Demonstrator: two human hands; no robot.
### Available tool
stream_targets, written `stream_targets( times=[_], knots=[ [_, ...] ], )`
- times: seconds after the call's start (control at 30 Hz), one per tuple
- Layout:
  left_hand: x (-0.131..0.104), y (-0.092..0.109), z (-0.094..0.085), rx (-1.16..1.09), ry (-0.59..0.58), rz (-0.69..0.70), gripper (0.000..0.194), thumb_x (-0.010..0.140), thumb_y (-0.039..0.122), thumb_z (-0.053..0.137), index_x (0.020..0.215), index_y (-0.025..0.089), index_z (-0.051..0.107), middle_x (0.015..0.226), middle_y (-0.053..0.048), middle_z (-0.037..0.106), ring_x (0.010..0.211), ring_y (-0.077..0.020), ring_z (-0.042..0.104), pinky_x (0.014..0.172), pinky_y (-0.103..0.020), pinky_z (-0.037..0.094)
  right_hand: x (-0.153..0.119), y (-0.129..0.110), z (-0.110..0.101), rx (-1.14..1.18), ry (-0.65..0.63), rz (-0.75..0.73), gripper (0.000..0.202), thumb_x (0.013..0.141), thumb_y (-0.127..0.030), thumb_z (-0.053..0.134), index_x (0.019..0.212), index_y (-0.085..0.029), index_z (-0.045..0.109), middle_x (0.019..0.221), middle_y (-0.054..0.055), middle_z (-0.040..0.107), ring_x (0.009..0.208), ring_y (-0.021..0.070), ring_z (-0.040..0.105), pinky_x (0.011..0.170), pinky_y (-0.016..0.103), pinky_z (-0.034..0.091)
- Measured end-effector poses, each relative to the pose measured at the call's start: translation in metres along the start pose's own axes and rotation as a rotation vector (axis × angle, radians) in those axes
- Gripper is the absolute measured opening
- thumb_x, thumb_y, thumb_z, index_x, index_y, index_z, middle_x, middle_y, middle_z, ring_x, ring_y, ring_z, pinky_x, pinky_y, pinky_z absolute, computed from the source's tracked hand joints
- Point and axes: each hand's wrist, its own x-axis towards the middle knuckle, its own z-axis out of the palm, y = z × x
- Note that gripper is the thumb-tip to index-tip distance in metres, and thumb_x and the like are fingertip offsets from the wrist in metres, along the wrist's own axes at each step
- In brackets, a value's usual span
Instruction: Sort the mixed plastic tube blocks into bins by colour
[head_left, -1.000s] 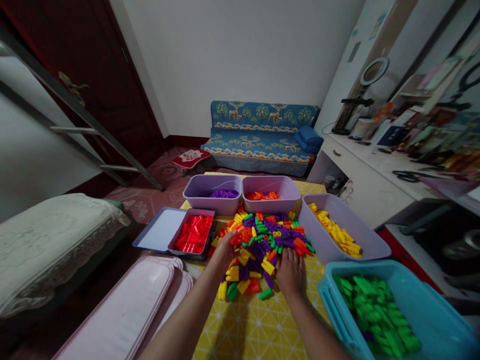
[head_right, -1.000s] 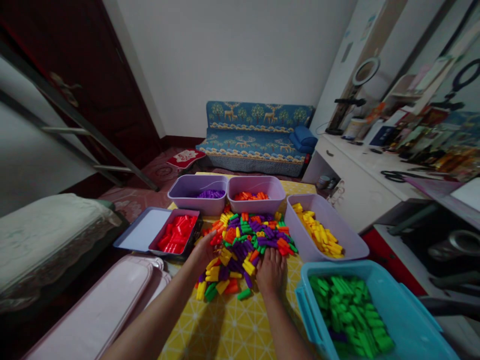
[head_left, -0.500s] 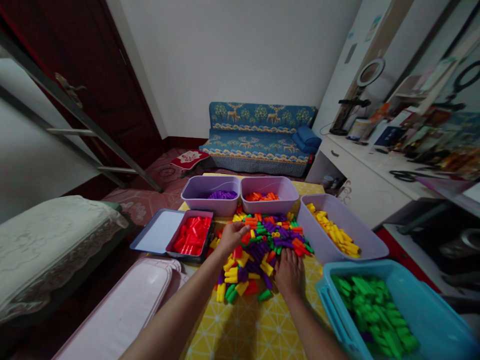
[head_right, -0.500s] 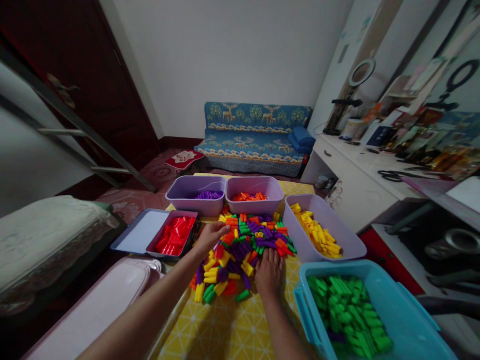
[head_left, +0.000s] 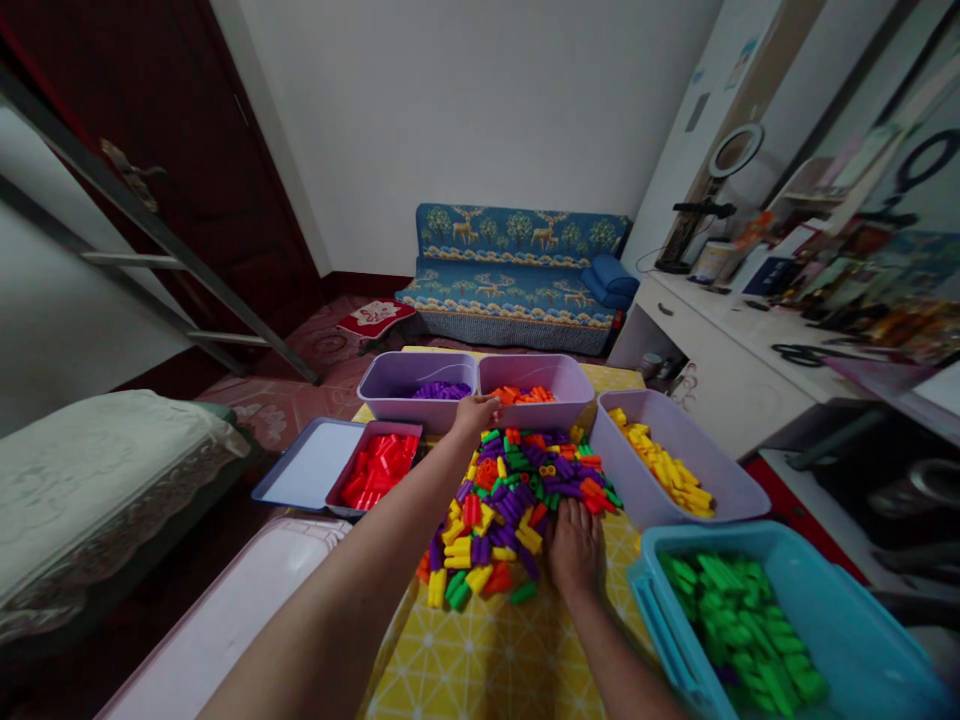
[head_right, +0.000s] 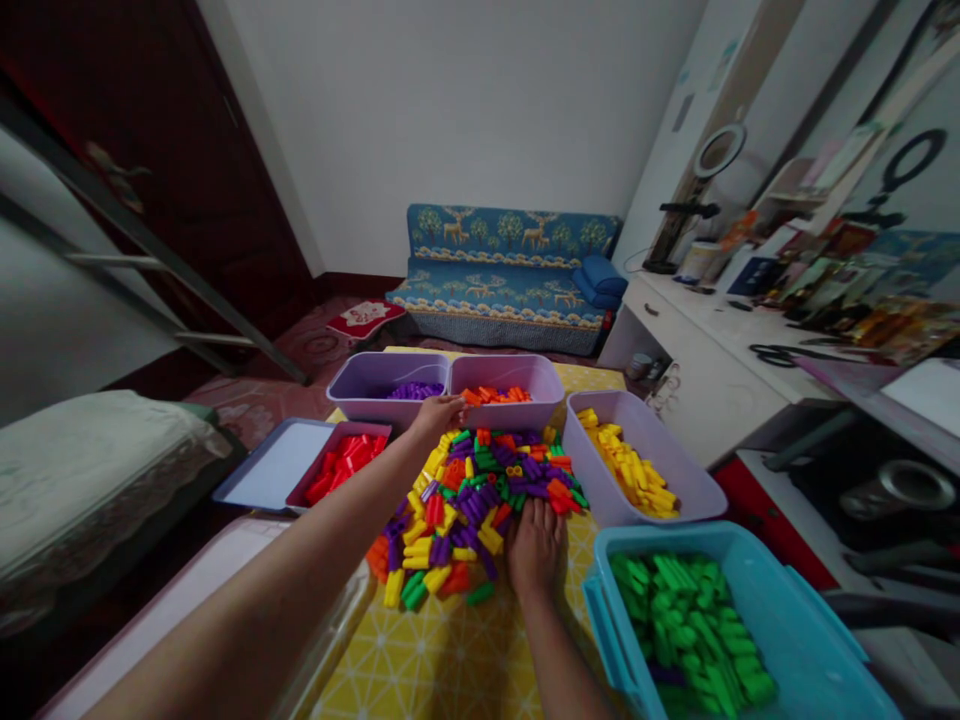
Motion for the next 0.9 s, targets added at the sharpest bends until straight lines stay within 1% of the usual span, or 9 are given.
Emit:
stream_targets(
  times=[0.1,0.17,0.23,0.33,0.47,0.6,0.73,0.8,0.9],
  knots=[
    [-0.005,-0.008,-0.004,0.032,0.019,0.078,0.031,0.078,0.018,0.070,0.106,0.008,0.064,0.070,-0.004,0.067,0.058,-0.0103,0.062,0.064,-0.025,0.054,0.000,0.000,0.000,0.004,-0.004,0.002,0.039,0.090,-0.020,0.042,0.123,-0.008,0.059,0.129,0.018,0.061,0.122,0.0274,0.049,0.109,0.041,0.026],
    [-0.012,-0.018,-0.009,0.085,0.036,0.150,0.032,0.081,0.019,0.064,0.113,0.011,0.063,0.081,-0.006,0.070,0.067,-0.0115,0.065,0.071,-0.027,0.055,0.000,0.001,0.001,0.005,0.002,-0.003,0.040,0.089,-0.021,0.045,0.124,-0.009,0.058,0.130,0.018,0.060,0.123,0.0277,0.048,0.109,0.042,0.026],
    [-0.021,-0.032,-0.016,0.171,0.044,0.217,0.026,0.082,0.019,0.061,0.107,0.014,0.067,0.089,-0.007,0.071,0.076,-0.0144,0.067,0.079,-0.030,0.054,-0.001,0.001,0.003,0.005,0.008,-0.010,0.040,0.089,-0.021,0.046,0.125,-0.010,0.058,0.130,0.017,0.059,0.124,0.0280,0.047,0.110,0.042,0.025],
    [-0.037,-0.055,-0.025,0.339,0.011,0.290,0.018,0.074,0.013,0.064,0.089,0.018,0.073,0.093,-0.008,0.072,0.094,-0.0210,0.066,0.094,-0.036,0.049,-0.001,0.001,0.004,0.008,0.021,-0.014,0.040,0.089,-0.022,0.047,0.126,-0.011,0.057,0.131,0.017,0.059,0.124,0.0280,0.046,0.109,0.042,0.026],
    [-0.049,-0.080,-0.033,0.542,-0.032,0.323,0.032,0.065,0.005,0.066,0.092,0.020,0.075,0.110,-0.011,0.069,0.113,-0.0266,0.059,0.107,-0.039,0.037,-0.001,0.000,0.002,0.003,0.030,-0.011,0.038,0.091,-0.024,0.046,0.125,-0.012,0.057,0.129,0.016,0.060,0.124,0.0280,0.046,0.109,0.042,0.025],
    [-0.051,-0.091,-0.039,0.686,-0.039,0.301,0.037,0.065,0.009,0.066,0.100,0.018,0.074,0.111,-0.014,0.068,0.116,-0.0299,0.056,0.108,-0.042,0.034,-0.001,-0.001,-0.002,0.002,0.021,-0.013,0.038,0.091,-0.024,0.045,0.126,-0.011,0.056,0.130,0.016,0.059,0.124,0.0275,0.046,0.109,0.041,0.026],
    [-0.050,-0.091,-0.041,0.749,-0.047,0.284,0.044,0.061,0.009,0.068,0.103,0.020,0.073,0.107,-0.010,0.069,0.110,-0.0276,0.058,0.101,-0.037,0.039,-0.001,-0.001,-0.001,0.005,0.023,-0.010,0.039,0.091,-0.024,0.046,0.127,-0.011,0.055,0.131,0.016,0.058,0.126,0.0273,0.045,0.110,0.041,0.024],
    [-0.049,-0.091,-0.040,0.749,-0.046,0.271,0.044,0.058,0.008,0.067,0.100,0.020,0.074,0.102,-0.008,0.070,0.103,-0.0255,0.060,0.095,-0.035,0.042,-0.001,-0.001,0.001,0.003,0.026,-0.008,0.039,0.090,-0.024,0.047,0.126,-0.011,0.056,0.132,0.016,0.058,0.126,0.0274,0.045,0.111,0.041,0.024],
    [-0.049,-0.093,-0.041,0.714,-0.040,0.241,0.036,0.056,0.008,0.068,0.089,0.021,0.074,0.088,-0.004,0.069,0.091,-0.0221,0.061,0.085,-0.031,0.045,-0.001,-0.001,0.002,0.005,0.026,-0.006,0.038,0.090,-0.023,0.047,0.125,-0.012,0.056,0.131,0.016,0.059,0.125,0.0275,0.046,0.110,0.041,0.024]
  ],
)
